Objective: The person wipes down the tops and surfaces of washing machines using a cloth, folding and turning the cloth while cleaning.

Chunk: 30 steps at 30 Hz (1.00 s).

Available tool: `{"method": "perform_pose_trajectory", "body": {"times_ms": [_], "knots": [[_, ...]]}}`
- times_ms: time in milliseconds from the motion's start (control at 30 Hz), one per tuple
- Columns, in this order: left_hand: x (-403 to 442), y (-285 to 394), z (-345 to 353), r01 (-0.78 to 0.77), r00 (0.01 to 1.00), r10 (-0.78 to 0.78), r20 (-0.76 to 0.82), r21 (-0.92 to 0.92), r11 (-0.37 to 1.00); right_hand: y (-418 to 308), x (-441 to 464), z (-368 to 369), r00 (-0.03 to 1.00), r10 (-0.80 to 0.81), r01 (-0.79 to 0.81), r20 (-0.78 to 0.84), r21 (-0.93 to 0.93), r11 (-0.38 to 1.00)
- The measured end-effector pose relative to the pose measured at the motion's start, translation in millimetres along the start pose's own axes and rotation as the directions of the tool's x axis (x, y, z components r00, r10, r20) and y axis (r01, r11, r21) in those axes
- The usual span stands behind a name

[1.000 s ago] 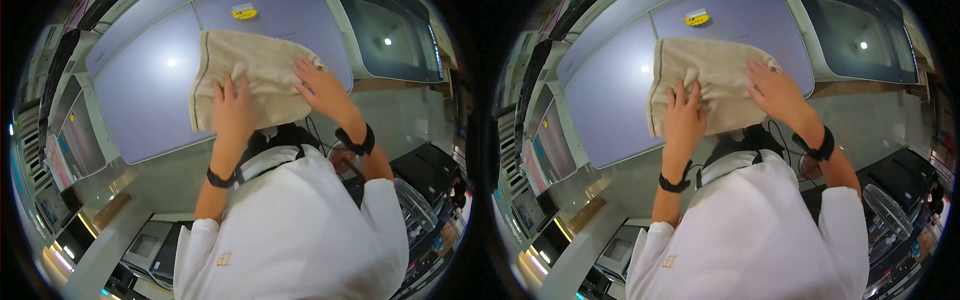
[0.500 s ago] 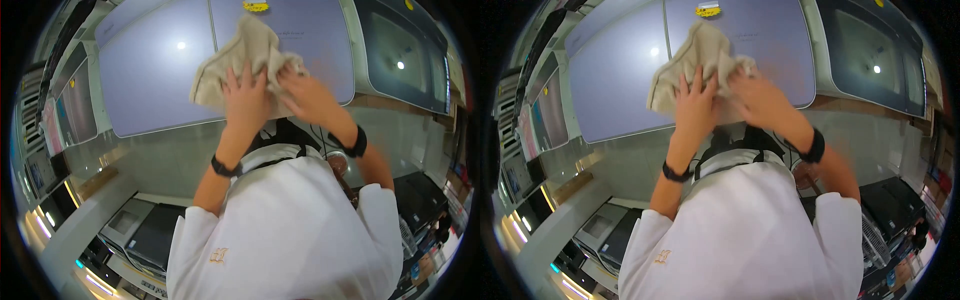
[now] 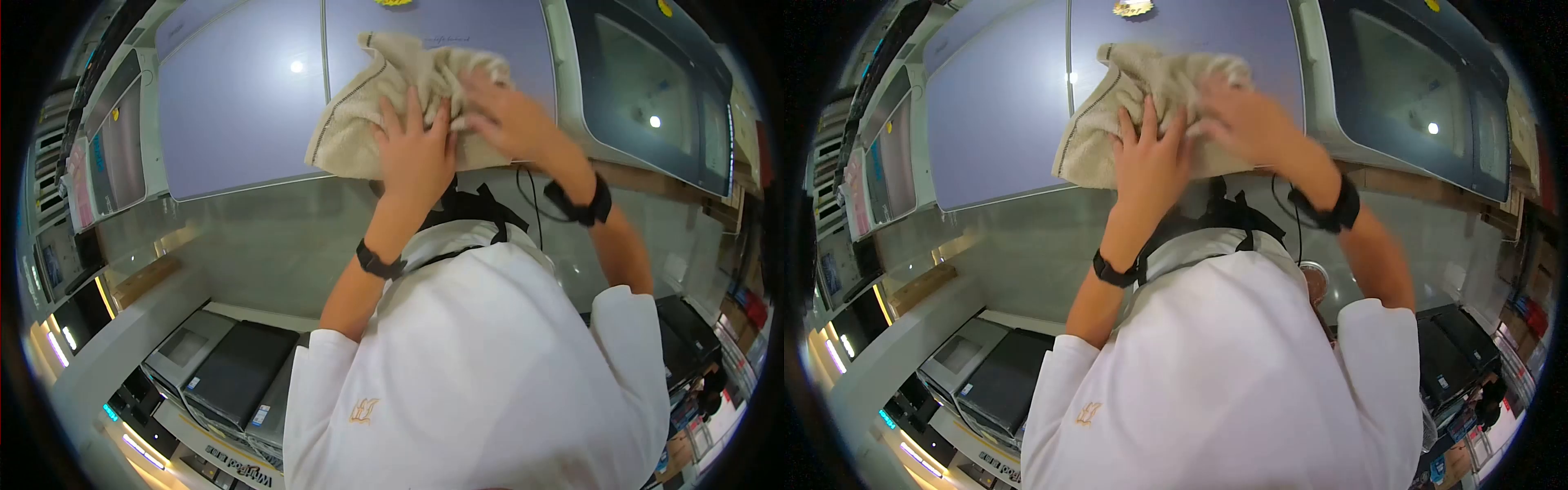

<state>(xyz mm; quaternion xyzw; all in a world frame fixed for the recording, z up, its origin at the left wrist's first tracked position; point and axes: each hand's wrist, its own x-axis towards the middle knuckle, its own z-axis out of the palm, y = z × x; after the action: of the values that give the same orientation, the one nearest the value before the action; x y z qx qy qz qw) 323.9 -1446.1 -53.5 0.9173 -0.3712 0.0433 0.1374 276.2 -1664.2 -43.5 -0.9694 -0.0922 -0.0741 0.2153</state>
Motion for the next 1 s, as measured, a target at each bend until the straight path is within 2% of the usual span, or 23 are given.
{"method": "perform_pose_trajectory", "body": {"times_ms": [67, 167, 267, 367, 467, 567, 600, 700, 800, 900, 967, 1000], "knots": [[-19, 8, -1, 0.006, 1.000, -0.006, 0.026, -0.023, 1.000, -26, -26, 0, 0.994, -0.090, 0.087, 0.059, 0.049, 0.995], [-46, 23, -6, 0.042, 0.998, -0.040, 0.041, -0.042, 0.998, -30, -72, -17, 0.992, 0.019, -0.036, 0.122, 0.138, 0.990], [-54, 37, -5, 0.059, 0.998, -0.058, 0.035, -0.026, 0.998, 20, -92, -23, 0.990, 0.140, -0.141, 0.029, 0.063, 0.988], [-20, 50, -1, 0.020, 0.999, -0.019, 0.044, -0.029, 0.999, 56, -66, -36, 0.962, 0.274, -0.274, -0.007, 0.003, 0.962], [6, 62, 12, -0.068, 0.998, 0.068, -0.001, -0.060, 0.996, 75, -27, -29, 0.970, 0.226, -0.224, -0.085, 0.041, 0.974], [12, 63, 13, -0.135, 0.991, 0.132, -0.031, -0.148, 0.980, 51, -27, -16, 0.987, 0.146, -0.144, -0.074, 0.030, 0.989], [3, 58, 15, -0.152, 0.988, 0.145, -0.055, -0.184, 0.971, 38, -34, -19, 0.992, 0.124, -0.124, -0.016, 0.024, 0.992], [-36, 45, 12, -0.148, 0.988, 0.135, -0.074, -0.227, 0.962, 11, -70, -24, 0.997, 0.079, -0.080, 0.019, 0.028, 0.996], [-33, 36, 0, -0.153, 0.988, 0.147, -0.041, -0.278, 0.948, 23, -84, -32, 0.987, 0.123, -0.138, 0.107, 0.148, 0.979], [-20, 36, 1, -0.136, 0.989, 0.147, 0.010, -0.318, 0.938, 73, -50, -39, 0.973, 0.181, -0.194, 0.142, 0.078, 0.978], [5, 40, 9, -0.130, 0.991, 0.134, -0.004, -0.282, 0.950, 115, -8, -34, 0.993, 0.104, -0.098, 0.047, -0.114, 0.989], [23, 42, 16, -0.127, 0.992, 0.123, -0.029, -0.243, 0.962, 138, 19, -31, 0.996, 0.071, -0.063, 0.050, -0.154, 0.986]]}}
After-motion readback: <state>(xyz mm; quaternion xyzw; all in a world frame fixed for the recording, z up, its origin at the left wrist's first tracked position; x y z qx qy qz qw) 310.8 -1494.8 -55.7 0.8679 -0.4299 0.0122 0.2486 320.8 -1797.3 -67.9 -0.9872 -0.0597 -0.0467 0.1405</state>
